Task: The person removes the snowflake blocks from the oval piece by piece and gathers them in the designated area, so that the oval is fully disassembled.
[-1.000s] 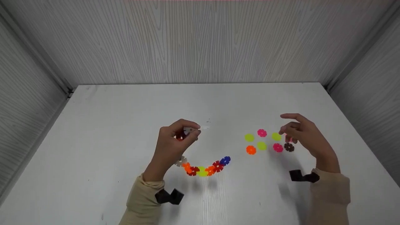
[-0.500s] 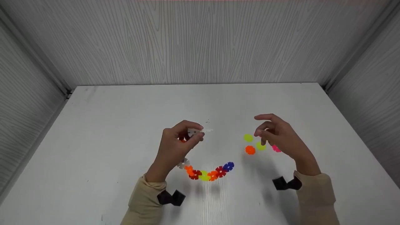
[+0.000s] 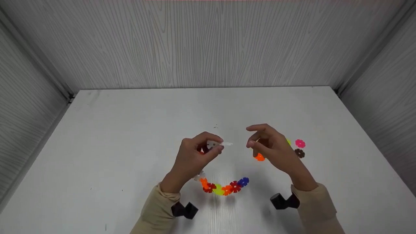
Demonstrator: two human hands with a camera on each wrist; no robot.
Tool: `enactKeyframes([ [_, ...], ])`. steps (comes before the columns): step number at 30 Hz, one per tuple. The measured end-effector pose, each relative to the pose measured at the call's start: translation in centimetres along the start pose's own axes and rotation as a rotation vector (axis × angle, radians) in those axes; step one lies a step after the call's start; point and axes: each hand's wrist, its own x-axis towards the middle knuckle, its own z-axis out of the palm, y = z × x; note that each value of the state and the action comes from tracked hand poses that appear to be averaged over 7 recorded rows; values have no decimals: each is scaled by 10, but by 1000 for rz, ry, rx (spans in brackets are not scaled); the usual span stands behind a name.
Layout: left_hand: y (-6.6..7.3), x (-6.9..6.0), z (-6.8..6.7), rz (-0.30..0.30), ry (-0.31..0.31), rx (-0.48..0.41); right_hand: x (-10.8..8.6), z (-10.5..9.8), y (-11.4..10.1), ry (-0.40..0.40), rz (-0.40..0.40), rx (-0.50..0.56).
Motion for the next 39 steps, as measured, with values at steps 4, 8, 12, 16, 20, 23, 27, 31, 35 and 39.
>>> enactKeyframes([
  [4, -1, -2, 7, 28, -22, 27, -1, 6, -3, -15, 0, -1],
  [8, -2, -3, 12, 56, -29, 41, -4, 9, -5, -33, -20, -19],
  [12, -3, -4, 14, 61, -34, 50, -5, 13, -8, -47, -26, -67],
  [16, -3, -4, 15, 66, -43, 54, -6, 17, -11, -53, -14, -140],
  [20, -3, -4, 16, 71, -51, 51, -6, 21, -12, -42, -36, -173],
  [23, -3, -4, 15, 60, -59, 51, -6, 23, -12, -31, -63, -163],
  [27, -3, -5, 14, 37, -80, 59, -6, 25, -11, -6, -82, -152],
  [31, -2, -4, 12, 12, -101, 72, -5, 26, -10, 9, -105, -132],
  [35, -1, -3, 11, -9, -102, 78, -3, 26, -9, 10, -142, -120],
  [39, 0, -3, 11, -26, -97, 64, -3, 27, -6, 28, -196, -117],
])
